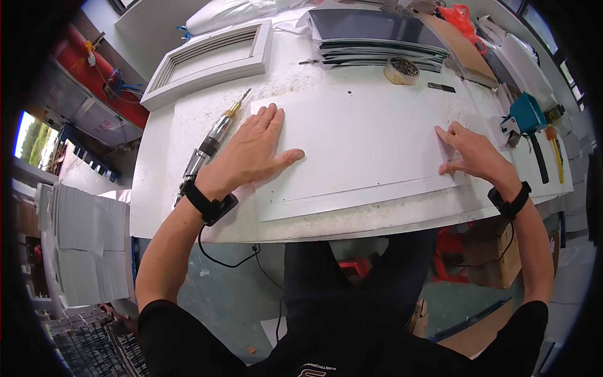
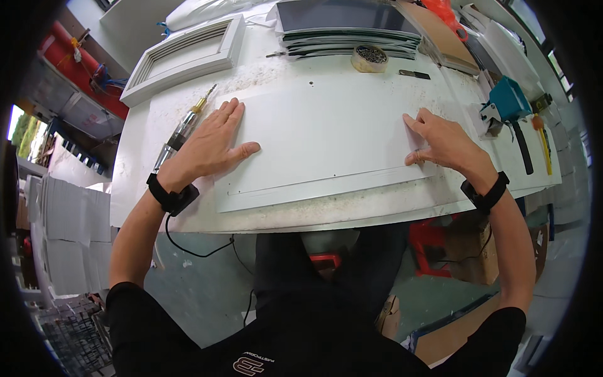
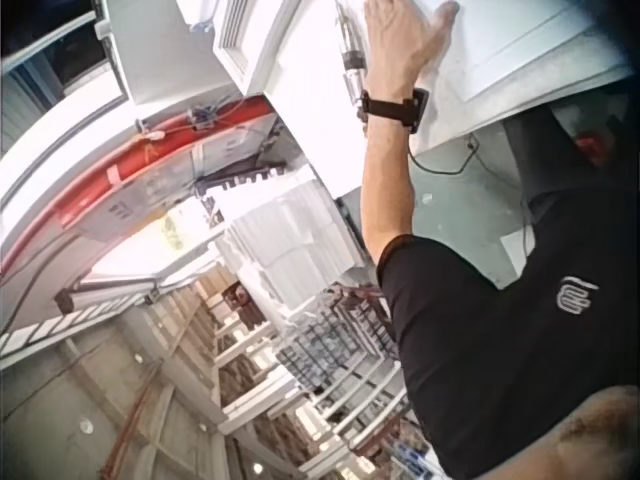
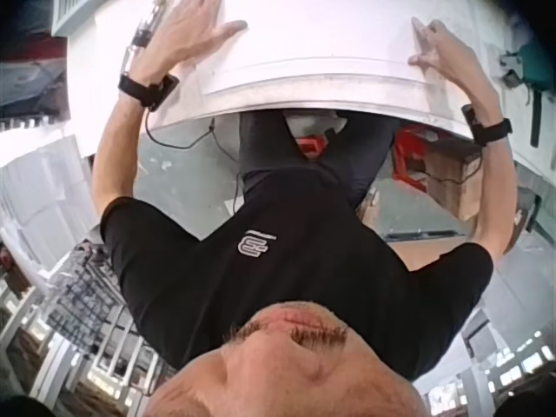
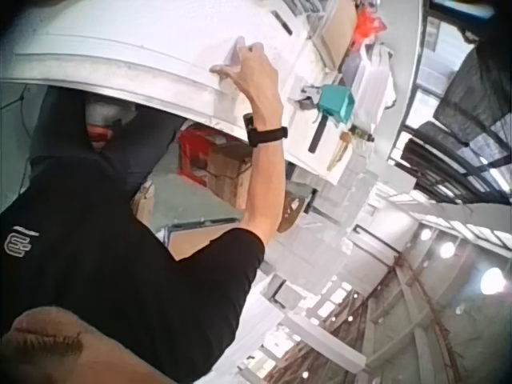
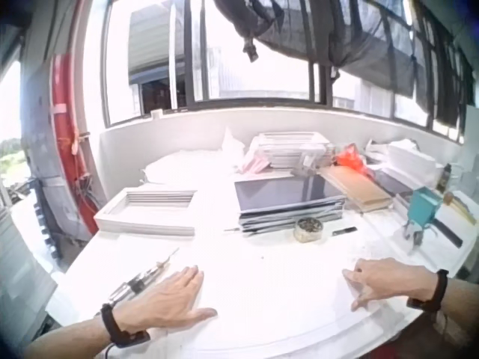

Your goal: The person places a white rectangular panel on a workbench and aligns it with other components. Using a pneumatic screwdriver, the person drives multiple screws into pre-drilled holes along the edges of the panel to secure it. The person handles the screws and tool with both hands, working systematically around the panel.

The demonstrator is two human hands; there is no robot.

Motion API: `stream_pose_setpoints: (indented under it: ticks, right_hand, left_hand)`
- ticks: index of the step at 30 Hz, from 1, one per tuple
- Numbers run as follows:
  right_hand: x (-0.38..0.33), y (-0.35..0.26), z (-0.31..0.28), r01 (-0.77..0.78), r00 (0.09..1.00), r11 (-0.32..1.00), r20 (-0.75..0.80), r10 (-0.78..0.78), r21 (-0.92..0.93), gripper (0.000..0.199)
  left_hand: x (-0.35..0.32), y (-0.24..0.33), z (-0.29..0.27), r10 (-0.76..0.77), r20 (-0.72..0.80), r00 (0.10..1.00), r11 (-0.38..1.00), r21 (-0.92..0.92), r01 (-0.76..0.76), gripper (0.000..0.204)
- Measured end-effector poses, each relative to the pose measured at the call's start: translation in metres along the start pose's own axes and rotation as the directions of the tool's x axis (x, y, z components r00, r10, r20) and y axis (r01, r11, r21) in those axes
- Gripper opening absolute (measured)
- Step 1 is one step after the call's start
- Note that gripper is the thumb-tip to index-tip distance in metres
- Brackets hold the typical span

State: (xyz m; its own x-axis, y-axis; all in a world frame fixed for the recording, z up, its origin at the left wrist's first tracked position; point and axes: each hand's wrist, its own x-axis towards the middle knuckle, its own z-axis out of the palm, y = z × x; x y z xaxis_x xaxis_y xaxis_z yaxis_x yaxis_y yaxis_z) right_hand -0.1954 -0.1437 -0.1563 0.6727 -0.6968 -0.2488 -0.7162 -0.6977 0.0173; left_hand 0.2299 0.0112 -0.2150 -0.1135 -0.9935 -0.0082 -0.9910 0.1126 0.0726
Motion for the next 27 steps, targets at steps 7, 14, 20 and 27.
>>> stream_pose_setpoints:
  ticks: [7, 14, 20, 27]
  right_hand:
    - [0.02, -0.043, 0.006, 0.102, 0.995, 0.994, -0.022, -0.101, 0.029, 0.102]
    - [0.071, -0.16, -0.011, 0.37, 0.929, 0.929, 0.002, -0.37, -0.019, 0.108]
    - [0.105, -0.214, -0.015, 0.48, 0.877, 0.877, -0.019, -0.481, -0.02, 0.114]
    - [0.14, -0.259, -0.029, 0.51, 0.859, 0.86, 0.07, -0.508, -0.025, 0.121]
  left_hand:
    - [-0.001, 0.002, 0.0, 0.017, -0.073, 0.997, 1.0, -0.022, -0.019, 0.097]
    - [-0.004, -0.01, 0.013, 0.073, -0.149, 0.986, 0.997, -0.003, -0.074, 0.095]
    - [-0.046, -0.002, 0.008, 0.164, -0.146, 0.976, 0.986, -0.017, -0.168, 0.083]
    - [-0.121, 0.024, -0.002, 0.159, -0.139, 0.977, 0.979, -0.109, -0.175, 0.069]
